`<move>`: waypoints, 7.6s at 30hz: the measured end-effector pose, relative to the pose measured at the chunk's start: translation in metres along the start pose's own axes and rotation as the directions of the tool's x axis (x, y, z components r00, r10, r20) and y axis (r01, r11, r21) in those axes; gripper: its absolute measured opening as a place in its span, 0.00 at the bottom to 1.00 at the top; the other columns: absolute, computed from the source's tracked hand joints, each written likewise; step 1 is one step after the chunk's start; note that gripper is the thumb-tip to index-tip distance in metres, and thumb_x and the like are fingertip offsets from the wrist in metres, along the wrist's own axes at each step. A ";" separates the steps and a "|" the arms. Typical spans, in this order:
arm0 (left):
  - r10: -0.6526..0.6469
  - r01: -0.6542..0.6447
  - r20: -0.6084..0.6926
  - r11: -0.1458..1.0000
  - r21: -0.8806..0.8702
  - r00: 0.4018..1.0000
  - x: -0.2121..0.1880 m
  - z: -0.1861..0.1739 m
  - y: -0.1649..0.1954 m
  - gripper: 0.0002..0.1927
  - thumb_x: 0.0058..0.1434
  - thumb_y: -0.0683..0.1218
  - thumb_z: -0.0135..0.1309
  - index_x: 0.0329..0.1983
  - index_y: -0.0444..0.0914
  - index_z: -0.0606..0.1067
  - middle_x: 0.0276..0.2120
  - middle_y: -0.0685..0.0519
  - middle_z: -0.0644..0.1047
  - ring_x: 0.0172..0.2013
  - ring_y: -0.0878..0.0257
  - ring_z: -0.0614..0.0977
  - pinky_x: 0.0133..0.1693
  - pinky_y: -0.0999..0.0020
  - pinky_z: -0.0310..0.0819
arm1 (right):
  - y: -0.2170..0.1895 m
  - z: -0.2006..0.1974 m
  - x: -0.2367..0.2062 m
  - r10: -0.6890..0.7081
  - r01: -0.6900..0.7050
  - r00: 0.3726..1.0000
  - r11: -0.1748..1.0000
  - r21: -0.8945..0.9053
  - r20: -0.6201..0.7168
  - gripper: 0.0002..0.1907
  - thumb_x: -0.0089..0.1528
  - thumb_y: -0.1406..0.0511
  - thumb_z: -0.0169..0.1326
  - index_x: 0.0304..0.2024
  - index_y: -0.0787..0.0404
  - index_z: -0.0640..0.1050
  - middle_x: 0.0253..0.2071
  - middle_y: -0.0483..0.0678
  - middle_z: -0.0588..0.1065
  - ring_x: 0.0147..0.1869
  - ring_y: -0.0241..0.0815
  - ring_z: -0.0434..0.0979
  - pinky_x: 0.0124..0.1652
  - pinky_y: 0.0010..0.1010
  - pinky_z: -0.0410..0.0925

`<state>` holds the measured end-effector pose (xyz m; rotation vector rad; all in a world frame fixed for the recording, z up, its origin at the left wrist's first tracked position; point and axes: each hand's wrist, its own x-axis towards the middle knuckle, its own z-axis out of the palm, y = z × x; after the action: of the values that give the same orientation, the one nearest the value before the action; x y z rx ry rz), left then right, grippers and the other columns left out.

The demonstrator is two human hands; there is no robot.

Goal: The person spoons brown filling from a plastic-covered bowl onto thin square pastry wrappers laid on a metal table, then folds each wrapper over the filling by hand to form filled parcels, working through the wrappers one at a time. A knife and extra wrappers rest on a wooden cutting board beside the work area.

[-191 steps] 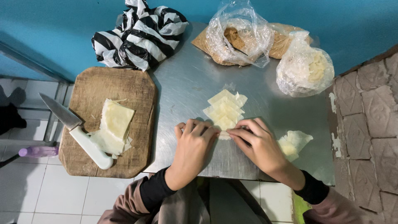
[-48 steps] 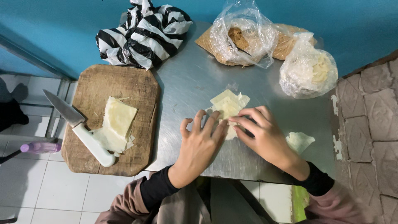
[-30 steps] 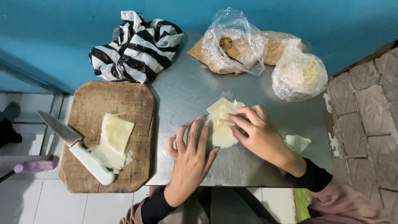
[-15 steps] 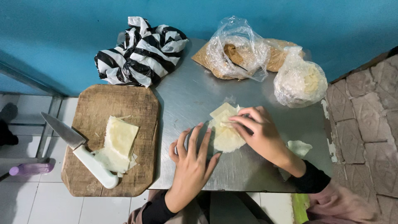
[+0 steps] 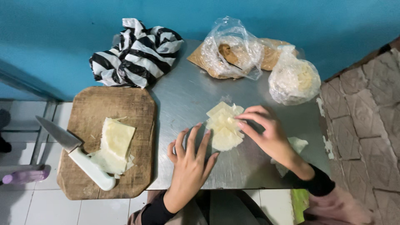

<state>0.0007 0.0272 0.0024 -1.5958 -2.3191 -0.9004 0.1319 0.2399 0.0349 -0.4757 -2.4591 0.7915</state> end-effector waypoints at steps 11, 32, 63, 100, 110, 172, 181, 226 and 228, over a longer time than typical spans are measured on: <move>0.038 -0.038 0.033 0.999 0.002 0.999 -0.001 -0.003 -0.001 0.29 0.65 0.55 0.58 0.65 0.38 0.71 0.68 0.43 0.63 0.65 0.40 0.61 0.62 0.45 0.47 | 0.007 -0.049 -0.200 -0.068 0.068 0.997 0.818 0.572 -0.020 0.15 0.56 0.73 0.65 0.46 0.64 0.81 0.51 0.54 0.81 0.54 0.47 0.82 0.52 0.42 0.76; 0.030 -0.030 0.010 1.000 -0.008 1.000 -0.001 -0.006 0.000 0.26 0.66 0.54 0.60 0.62 0.38 0.75 0.69 0.44 0.64 0.66 0.40 0.59 0.63 0.45 0.46 | 0.051 0.132 -0.133 0.882 -0.880 0.471 0.470 -0.063 0.008 0.15 0.61 0.66 0.59 0.50 0.65 0.80 0.45 0.53 0.82 0.49 0.46 0.82 0.48 0.39 0.74; -0.025 0.034 0.048 0.979 -0.200 0.999 -0.001 -0.010 -0.004 0.23 0.60 0.50 0.60 0.56 0.35 0.76 0.61 0.46 0.70 0.62 0.42 0.65 0.58 0.45 0.54 | -0.013 -0.078 0.028 -0.237 0.284 0.957 0.881 -0.379 0.167 0.15 0.67 0.62 0.55 0.56 0.60 0.77 0.46 0.48 0.81 0.36 0.38 0.81 0.37 0.28 0.76; -0.046 0.072 0.106 0.963 -0.259 0.993 0.003 -0.012 -0.006 0.21 0.61 0.50 0.60 0.54 0.36 0.76 0.58 0.49 0.71 0.62 0.43 0.65 0.59 0.47 0.51 | 0.053 -0.009 0.132 -0.113 0.109 0.993 0.990 -0.085 -0.044 0.08 0.73 0.70 0.49 0.52 0.65 0.78 0.38 0.52 0.77 0.38 0.43 0.78 0.38 0.33 0.69; -0.035 0.067 0.127 0.965 -0.254 0.991 0.003 -0.012 -0.005 0.20 0.62 0.51 0.60 0.54 0.37 0.76 0.58 0.50 0.71 0.62 0.44 0.65 0.59 0.47 0.49 | 0.056 -0.022 0.130 -0.270 0.274 0.962 0.934 -0.228 0.050 0.06 0.70 0.69 0.56 0.48 0.65 0.79 0.43 0.52 0.79 0.44 0.47 0.81 0.42 0.33 0.71; -0.245 0.287 0.150 0.825 -0.486 0.958 0.018 -0.006 -0.001 0.11 0.63 0.42 0.58 0.49 0.38 0.80 0.31 0.44 0.81 0.33 0.48 0.81 0.37 0.58 0.74 | 0.072 -0.025 0.074 0.362 -0.167 0.930 0.587 0.792 -0.072 0.14 0.74 0.64 0.51 0.50 0.72 0.78 0.35 0.50 0.77 0.35 0.37 0.77 0.36 0.26 0.70; -0.114 0.155 0.113 0.856 -0.493 0.987 0.019 -0.008 -0.002 0.11 0.62 0.39 0.57 0.48 0.36 0.79 0.34 0.46 0.81 0.38 0.48 0.80 0.43 0.57 0.73 | 0.047 -0.004 -0.027 0.465 -0.485 0.853 0.531 0.695 0.240 0.17 0.72 0.61 0.49 0.46 0.70 0.80 0.33 0.47 0.77 0.33 0.35 0.76 0.34 0.27 0.69; -0.061 0.057 0.008 0.889 -0.455 0.998 0.014 -0.001 0.000 0.05 0.64 0.39 0.57 0.42 0.34 0.78 0.38 0.47 0.81 0.40 0.50 0.81 0.45 0.58 0.72 | 0.049 0.011 -0.083 0.270 -0.300 0.952 0.754 0.584 0.141 0.15 0.72 0.66 0.48 0.50 0.72 0.80 0.40 0.52 0.80 0.41 0.40 0.81 0.43 0.31 0.75; -0.063 0.059 0.006 0.890 -0.452 0.998 0.014 -0.002 0.001 0.04 0.63 0.38 0.58 0.41 0.34 0.78 0.37 0.47 0.81 0.39 0.49 0.80 0.45 0.58 0.72 | 0.049 0.011 -0.084 0.253 -0.286 0.958 0.770 0.571 0.139 0.14 0.72 0.66 0.48 0.50 0.72 0.80 0.41 0.53 0.80 0.42 0.40 0.81 0.44 0.31 0.75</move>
<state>-0.0048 0.0375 0.0110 -1.6727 -2.2754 -1.5530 0.2020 0.2338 -0.0332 -0.5730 -2.0480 1.6360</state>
